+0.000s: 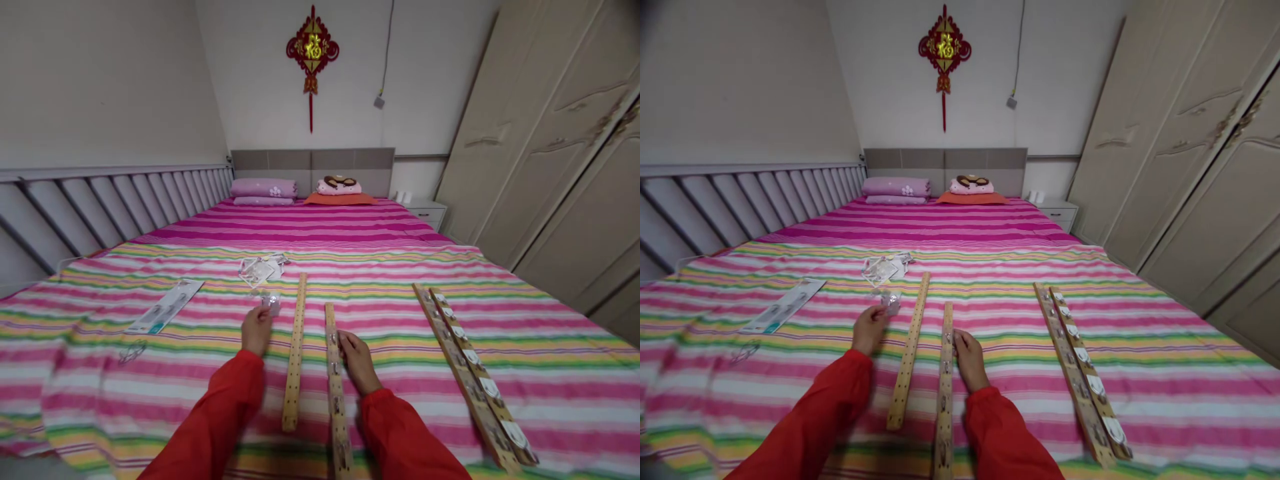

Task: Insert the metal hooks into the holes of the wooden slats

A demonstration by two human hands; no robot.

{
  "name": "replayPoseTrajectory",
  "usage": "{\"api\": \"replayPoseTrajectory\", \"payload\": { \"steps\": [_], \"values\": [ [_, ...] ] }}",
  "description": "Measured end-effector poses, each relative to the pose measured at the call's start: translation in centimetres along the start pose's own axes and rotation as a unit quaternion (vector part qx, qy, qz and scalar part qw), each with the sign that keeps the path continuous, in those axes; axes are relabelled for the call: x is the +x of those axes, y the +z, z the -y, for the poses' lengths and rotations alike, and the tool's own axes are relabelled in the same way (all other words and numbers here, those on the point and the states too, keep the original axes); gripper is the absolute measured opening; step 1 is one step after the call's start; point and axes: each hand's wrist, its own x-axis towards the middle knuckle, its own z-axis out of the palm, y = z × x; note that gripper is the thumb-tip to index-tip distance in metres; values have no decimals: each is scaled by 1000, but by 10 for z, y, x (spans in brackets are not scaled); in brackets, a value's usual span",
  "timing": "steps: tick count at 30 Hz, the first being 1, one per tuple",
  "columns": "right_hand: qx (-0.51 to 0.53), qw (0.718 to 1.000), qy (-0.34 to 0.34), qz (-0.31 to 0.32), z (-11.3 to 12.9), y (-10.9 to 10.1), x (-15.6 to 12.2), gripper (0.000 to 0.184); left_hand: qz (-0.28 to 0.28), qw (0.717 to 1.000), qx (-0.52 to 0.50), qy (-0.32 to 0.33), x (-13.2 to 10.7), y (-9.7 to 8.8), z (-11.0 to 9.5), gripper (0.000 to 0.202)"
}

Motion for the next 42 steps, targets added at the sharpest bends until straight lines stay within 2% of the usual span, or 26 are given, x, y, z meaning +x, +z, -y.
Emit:
{"api": "replayPoseTrajectory", "payload": {
  "steps": [1, 3, 6, 10, 16, 19, 22, 26, 30, 32, 37, 40, 42],
  "values": [
    [3, 1000, -1, -3, 0, 0, 0, 42, -42, 999, 1, -11, 6, -8, 10, 28],
    [9, 1000, 2, -5, 1, 0, -1, 44, -78, 996, 11, -31, 15, -20, 27, 31],
    [24, 1000, 9, -12, 1, 0, -1, 46, -70, 995, 51, -42, 20, -25, 40, 27],
    [39, 999, 18, -16, 3, -1, -2, 46, -67, 994, 79, -40, 22, -26, 43, 13],
    [30, 999, 15, -17, 4, 0, -1, 47, -69, 995, 69, -34, 23, -30, 50, 16],
    [34, 999, 15, -17, 4, 0, -1, 47, -43, 997, 68, -17, 24, -30, 50, 21],
    [40, 999, 16, -20, 4, 0, -1, 47, -24, 996, 87, -7, 26, -29, 46, 11],
    [36, 999, 13, -21, 6, 1, -2, 47, -36, 994, 105, -2, 24, -32, 37, 13],
    [35, 999, 10, -19, 4, 0, -1, 48, -58, 987, 123, 83, 17, -40, 30, 9],
    [35, 999, 7, -19, 2, -1, 0, 47, -62, 989, 86, 103, 16, -43, 27, 4],
    [41, 999, 4, -20, 0, -1, 0, 48, -71, 997, -34, -19, 21, -41, 31, 15],
    [43, 999, 1, -21, 1, 0, 0, 48, -84, 992, -61, -74, 21, -39, 36, 23],
    [43, 999, 1, -20, 2, 0, 0, 47, -91, 991, -45, -85, 17, -38, 39, 24]
  ]
}}
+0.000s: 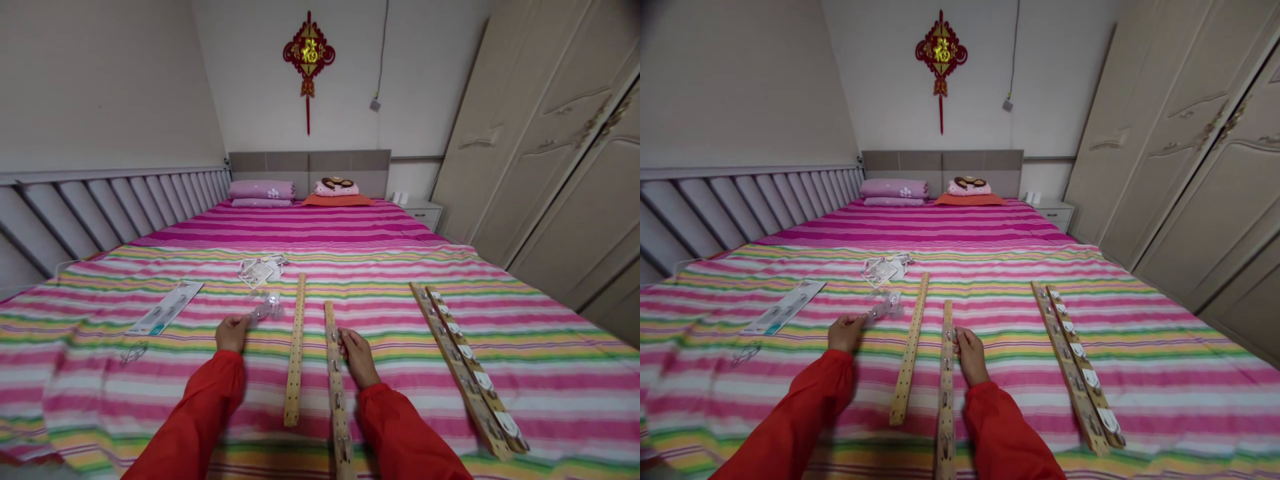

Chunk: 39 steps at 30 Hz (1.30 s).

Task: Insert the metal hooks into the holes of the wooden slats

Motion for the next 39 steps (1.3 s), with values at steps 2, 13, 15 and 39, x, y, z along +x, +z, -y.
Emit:
{"api": "replayPoseTrajectory", "payload": {
  "steps": [2, 13, 15, 39],
  "values": [
    [1, 1000, 3, 0, 0, 0, 0, 47, -7, 999, 50, 12, -4, -1, 2, 24],
    [17, 1000, 17, -2, 3, 1, -2, 49, 20, 990, 87, 110, -16, 5, -3, 12],
    [23, 1000, 22, -1, 3, 1, -2, 48, 17, 990, 97, 98, -16, 5, -3, 12],
    [18, 1000, 12, -8, 4, 2, -2, 47, -22, 995, -94, 35, -11, -5, -6, 19]
  ]
}}
